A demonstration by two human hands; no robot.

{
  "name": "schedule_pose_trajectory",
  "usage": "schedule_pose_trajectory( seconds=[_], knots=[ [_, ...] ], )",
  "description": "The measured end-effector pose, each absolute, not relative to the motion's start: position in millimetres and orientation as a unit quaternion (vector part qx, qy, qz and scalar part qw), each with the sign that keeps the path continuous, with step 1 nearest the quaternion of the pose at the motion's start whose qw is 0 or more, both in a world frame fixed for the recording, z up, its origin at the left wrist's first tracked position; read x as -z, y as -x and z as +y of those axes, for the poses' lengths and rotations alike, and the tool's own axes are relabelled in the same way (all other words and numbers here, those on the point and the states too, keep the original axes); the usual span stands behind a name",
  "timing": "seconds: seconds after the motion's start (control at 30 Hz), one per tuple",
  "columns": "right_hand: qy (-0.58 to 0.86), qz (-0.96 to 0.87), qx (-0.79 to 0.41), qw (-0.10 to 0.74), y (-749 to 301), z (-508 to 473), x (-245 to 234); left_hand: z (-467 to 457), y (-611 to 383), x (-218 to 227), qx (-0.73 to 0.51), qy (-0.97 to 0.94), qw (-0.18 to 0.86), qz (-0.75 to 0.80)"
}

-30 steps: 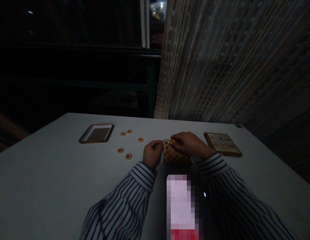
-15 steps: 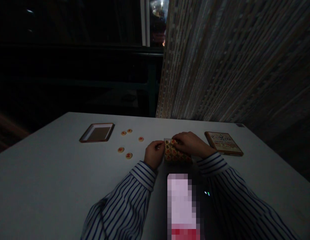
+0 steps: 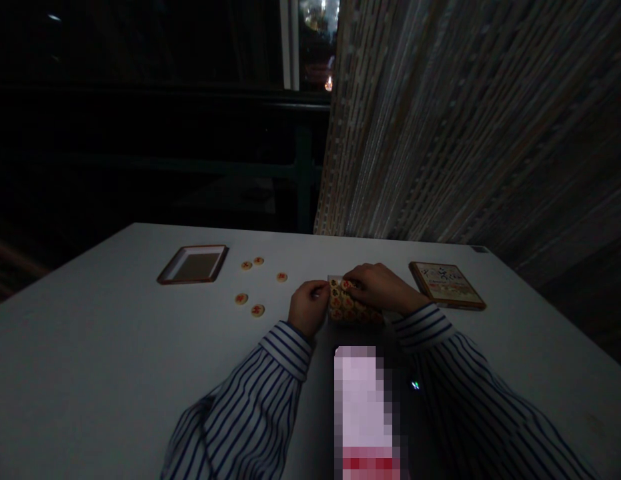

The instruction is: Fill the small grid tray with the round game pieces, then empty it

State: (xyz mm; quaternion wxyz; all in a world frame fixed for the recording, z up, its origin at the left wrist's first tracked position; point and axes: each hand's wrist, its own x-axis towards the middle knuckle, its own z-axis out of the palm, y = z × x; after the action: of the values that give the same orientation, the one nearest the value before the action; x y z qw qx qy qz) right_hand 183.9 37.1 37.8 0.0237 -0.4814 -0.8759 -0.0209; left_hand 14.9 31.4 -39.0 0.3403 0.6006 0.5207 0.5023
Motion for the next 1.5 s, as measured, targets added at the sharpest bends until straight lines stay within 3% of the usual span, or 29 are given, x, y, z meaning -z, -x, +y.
schedule_pose_trajectory(
  seconds=[0.87, 1.5],
  knots=[
    [0.479, -0.877, 0.012, -0.038, -184.2, 34.6, -41.9, 31.6, -14.6, 39.4, -0.499, -0.604, 0.342, 0.519],
    [0.466, -0.884, 0.017, -0.031, -186.7, 33.8, -40.7, 31.2, -14.1, 39.3, -0.497, -0.603, 0.345, 0.520]
  ],
)
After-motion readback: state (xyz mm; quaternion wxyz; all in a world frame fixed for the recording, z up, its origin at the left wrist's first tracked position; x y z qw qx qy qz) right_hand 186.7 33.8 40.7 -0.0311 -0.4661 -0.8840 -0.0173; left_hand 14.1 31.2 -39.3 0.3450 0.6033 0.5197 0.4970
